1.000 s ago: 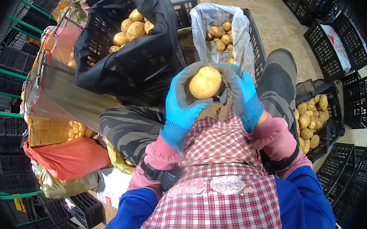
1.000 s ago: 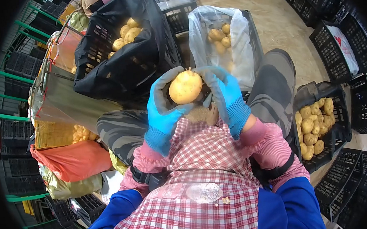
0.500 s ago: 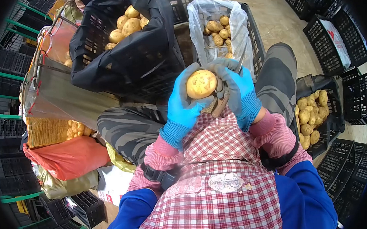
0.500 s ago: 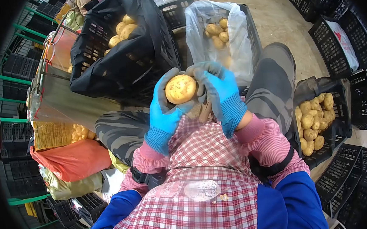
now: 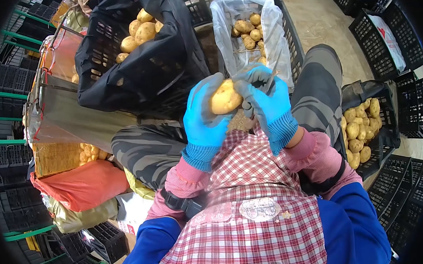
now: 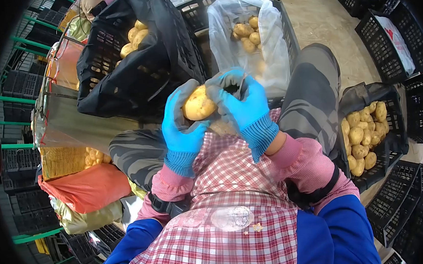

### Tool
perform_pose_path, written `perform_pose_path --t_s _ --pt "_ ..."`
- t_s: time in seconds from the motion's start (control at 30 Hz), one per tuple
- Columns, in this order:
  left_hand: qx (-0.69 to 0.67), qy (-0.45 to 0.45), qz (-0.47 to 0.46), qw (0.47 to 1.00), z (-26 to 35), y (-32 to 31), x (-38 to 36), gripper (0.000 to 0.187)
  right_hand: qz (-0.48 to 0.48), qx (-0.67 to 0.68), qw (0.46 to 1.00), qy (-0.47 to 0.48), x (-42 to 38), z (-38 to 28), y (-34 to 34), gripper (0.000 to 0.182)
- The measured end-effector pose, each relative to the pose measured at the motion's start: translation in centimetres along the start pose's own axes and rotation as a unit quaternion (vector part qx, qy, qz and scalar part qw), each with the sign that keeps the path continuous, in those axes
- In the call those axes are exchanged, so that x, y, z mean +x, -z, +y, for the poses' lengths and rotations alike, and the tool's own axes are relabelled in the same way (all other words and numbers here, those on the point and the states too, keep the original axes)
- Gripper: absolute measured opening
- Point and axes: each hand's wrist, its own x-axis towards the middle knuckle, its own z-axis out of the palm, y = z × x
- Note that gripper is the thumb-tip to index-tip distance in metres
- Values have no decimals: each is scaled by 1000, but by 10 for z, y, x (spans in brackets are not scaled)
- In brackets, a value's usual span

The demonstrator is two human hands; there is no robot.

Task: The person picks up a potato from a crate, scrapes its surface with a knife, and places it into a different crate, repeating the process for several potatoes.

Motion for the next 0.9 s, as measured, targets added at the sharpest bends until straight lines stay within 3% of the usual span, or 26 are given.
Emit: perform_pose_path --t_s 0.1,0.23,0.33,0.43,0.53,0.6,0.7,0.8,0.9 --pt "-107 125 14 986 7 -8 -2 68 17 36 999 -11 2 8 6 18" --pt "-83 34 19 996 1 -5 -2 69 39 52 997 37 3 12 9 20" --pt "-43 0 18 999 0 1 0 67 22 -22 999 27 -5 -1 6 27" --pt "46 -19 10 999 6 6 3 63 -41 -64 993 90 -2 9 2 36" --pt "154 -65 -4 986 12 8 8 61 -85 0 994 64 0 14 -5 45" --pt "191 -96 -1 977 15 8 12 61 -115 -51 992 6 2 -2 3 50" --pt "203 -90 -18 975 17 8 14 63 -133 -30 989 -53 2 -7 11 49" --pt "216 -66 -58 972 23 12 21 62 -139 -3 989 -39 4 -1 17 46" --pt "311 -35 -111 943 36 15 30 65 -163 50 982 -83 2 -4 16 46"
